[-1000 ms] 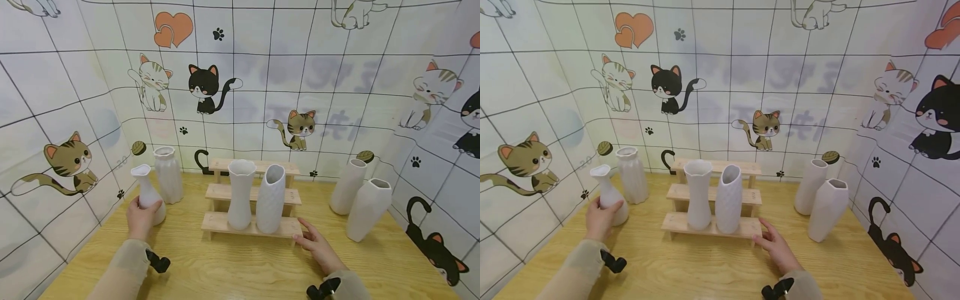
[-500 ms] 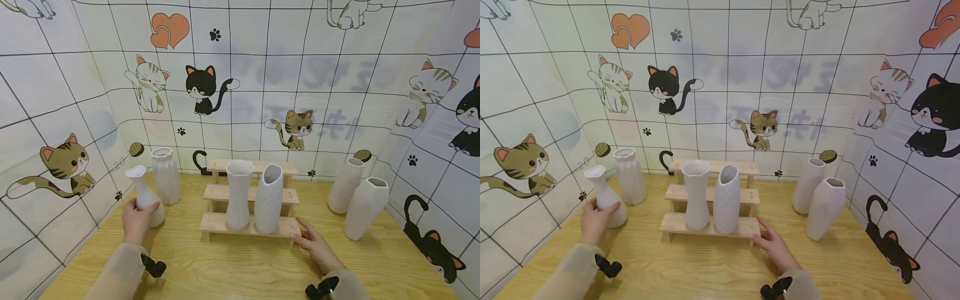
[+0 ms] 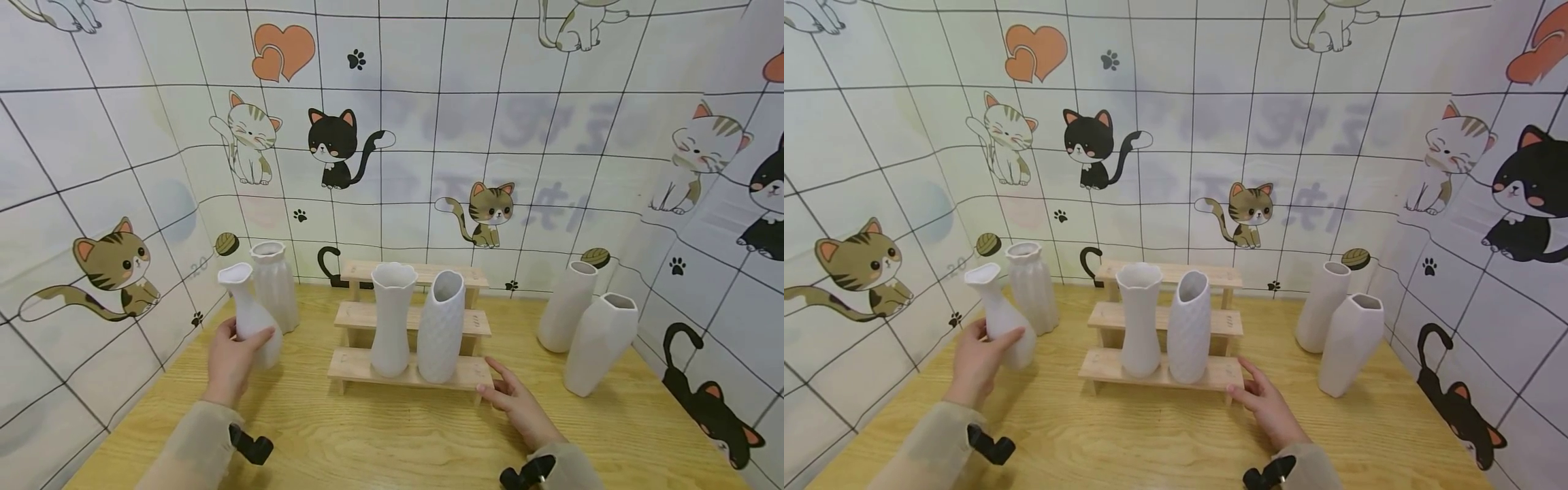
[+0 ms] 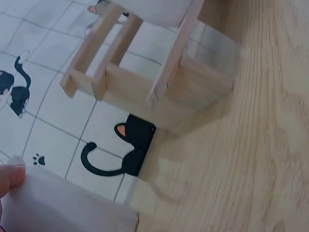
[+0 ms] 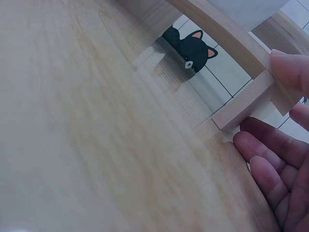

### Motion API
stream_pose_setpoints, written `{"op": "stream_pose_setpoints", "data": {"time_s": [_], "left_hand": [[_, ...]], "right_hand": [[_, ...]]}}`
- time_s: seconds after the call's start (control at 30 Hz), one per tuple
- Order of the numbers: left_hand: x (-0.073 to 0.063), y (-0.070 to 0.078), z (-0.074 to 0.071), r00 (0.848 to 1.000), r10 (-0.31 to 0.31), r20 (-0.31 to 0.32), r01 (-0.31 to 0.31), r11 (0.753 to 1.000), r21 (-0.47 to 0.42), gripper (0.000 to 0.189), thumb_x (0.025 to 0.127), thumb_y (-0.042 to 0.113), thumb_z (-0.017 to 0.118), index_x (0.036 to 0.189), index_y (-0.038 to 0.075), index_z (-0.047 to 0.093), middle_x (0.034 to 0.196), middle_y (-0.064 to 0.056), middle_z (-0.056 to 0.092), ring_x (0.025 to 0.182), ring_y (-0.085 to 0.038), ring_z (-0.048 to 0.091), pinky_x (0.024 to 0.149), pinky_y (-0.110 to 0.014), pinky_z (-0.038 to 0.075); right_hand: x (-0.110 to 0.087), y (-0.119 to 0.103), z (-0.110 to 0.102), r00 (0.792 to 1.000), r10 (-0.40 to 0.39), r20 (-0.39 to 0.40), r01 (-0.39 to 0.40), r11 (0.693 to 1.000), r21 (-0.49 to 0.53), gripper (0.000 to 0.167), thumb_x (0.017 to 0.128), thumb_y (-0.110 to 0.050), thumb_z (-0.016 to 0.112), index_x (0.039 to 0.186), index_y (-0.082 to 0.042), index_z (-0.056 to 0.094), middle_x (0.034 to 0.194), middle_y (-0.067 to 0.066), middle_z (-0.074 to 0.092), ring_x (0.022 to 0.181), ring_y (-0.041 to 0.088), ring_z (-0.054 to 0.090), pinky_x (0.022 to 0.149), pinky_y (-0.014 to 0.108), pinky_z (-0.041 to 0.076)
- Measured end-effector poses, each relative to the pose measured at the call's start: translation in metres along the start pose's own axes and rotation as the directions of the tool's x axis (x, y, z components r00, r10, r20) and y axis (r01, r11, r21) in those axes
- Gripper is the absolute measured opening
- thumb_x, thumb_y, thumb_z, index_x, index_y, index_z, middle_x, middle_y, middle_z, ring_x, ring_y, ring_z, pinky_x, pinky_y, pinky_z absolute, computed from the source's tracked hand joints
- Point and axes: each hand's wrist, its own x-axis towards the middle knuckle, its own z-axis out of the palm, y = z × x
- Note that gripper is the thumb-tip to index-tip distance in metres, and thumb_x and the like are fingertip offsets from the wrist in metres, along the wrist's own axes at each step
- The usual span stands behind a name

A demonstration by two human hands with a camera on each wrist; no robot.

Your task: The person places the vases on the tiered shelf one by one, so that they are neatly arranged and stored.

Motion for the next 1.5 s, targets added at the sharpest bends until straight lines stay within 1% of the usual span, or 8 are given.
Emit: {"op": "stream_pose_setpoints", "data": {"time_s": [0.13,0.33,0.47,0.63,0.83,0.93,1.2,1.5], "left_hand": [[-0.008,0.012,0.007,0.999,0.011,0.043,-0.009,0.999,-0.035,0.088,0.081,0.037,0.078,0.147,0.005,0.030,0.139,-0.018,0.041,0.121,-0.034,0.042,0.097,-0.053,0.041],[-0.015,0.034,0.020,0.991,0.043,0.123,-0.038,0.998,-0.041,0.091,0.080,0.036,0.079,0.148,0.003,0.027,0.139,-0.020,0.040,0.122,-0.036,0.042,0.098,-0.055,0.040],[-0.016,0.048,0.032,0.982,0.054,0.183,-0.042,0.997,-0.069,0.090,0.080,0.033,0.080,0.147,0.004,0.028,0.138,-0.019,0.039,0.123,-0.035,0.041,0.100,-0.055,0.039],[-0.016,0.064,0.050,0.965,0.096,0.246,-0.074,0.993,-0.097,0.081,0.080,0.026,0.080,0.144,0.005,0.033,0.133,-0.019,0.041,0.121,-0.035,0.043,0.099,-0.055,0.039],[-0.012,0.081,0.064,0.944,0.119,0.307,-0.103,0.992,-0.069,0.076,0.080,0.025,0.080,0.142,0.008,0.039,0.133,-0.016,0.045,0.121,-0.036,0.046,0.097,-0.057,0.040],[-0.009,0.085,0.064,0.944,0.115,0.311,-0.105,0.993,-0.051,0.079,0.080,0.027,0.080,0.144,0.008,0.037,0.134,-0.016,0.044,0.121,-0.036,0.045,0.098,-0.057,0.040],[-0.007,0.094,0.063,0.943,0.117,0.311,-0.103,0.993,-0.063,0.078,0.081,0.026,0.078,0.144,0.006,0.036,0.136,-0.017,0.043,0.123,-0.037,0.044,0.100,-0.057,0.038],[-0.004,0.103,0.069,0.940,0.122,0.318,-0.106,0.992,-0.069,0.080,0.082,0.027,0.078,0.146,0.006,0.034,0.138,-0.014,0.042,0.125,-0.035,0.043,0.101,-0.056,0.038]], "right_hand": [[0.000,0.000,0.000,1.000,-0.002,-0.001,0.002,1.000,0.001,0.079,0.089,-0.041,0.067,0.152,-0.017,0.026,0.135,0.023,0.048,0.119,0.032,0.049,0.089,0.046,0.043],[0.000,0.000,0.000,1.000,-0.008,0.002,0.008,1.000,0.005,0.079,0.089,-0.040,0.067,0.152,-0.016,0.025,0.134,0.022,0.049,0.118,0.030,0.050,0.088,0.045,0.043],[-0.001,0.000,0.000,1.000,-0.008,0.000,0.008,1.000,0.000,0.080,0.089,-0.041,0.068,0.152,-0.016,0.026,0.134,0.022,0.049,0.118,0.030,0.050,0.088,0.045,0.043],[-0.002,-0.001,0.000,1.000,-0.007,-0.004,0.007,1.000,0.009,0.078,0.089,-0.039,0.068,0.152,-0.017,0.027,0.135,0.022,0.048,0.120,0.032,0.048,0.089,0.045,0.043],[-0.003,-0.001,0.000,1.000,-0.013,-0.003,0.013,1.000,0.011,0.077,0.089,-0.038,0.068,0.152,-0.017,0.028,0.136,0.022,0.048,0.121,0.033,0.047,0.089,0.045,0.043],[-0.003,-0.001,0.000,1.000,-0.011,-0.007,0.011,1.000,0.010,0.077,0.089,-0.038,0.068,0.152,-0.017,0.028,0.134,0.022,0.049,0.120,0.032,0.048,0.089,0.045,0.043],[-0.004,-0.001,0.000,1.000,-0.016,-0.006,0.016,1.000,0.023,0.076,0.089,-0.036,0.069,0.151,-0.018,0.029,0.134,0.021,0.050,0.119,0.031,0.049,0.090,0.045,0.041],[-0.004,-0.001,0.000,1.000,-0.022,-0.009,0.022,1.000,0.020,0.076,0.089,-0.035,0.069,0.151,-0.018,0.029,0.133,0.021,0.051,0.118,0.030,0.050,0.090,0.044,0.041]]}}
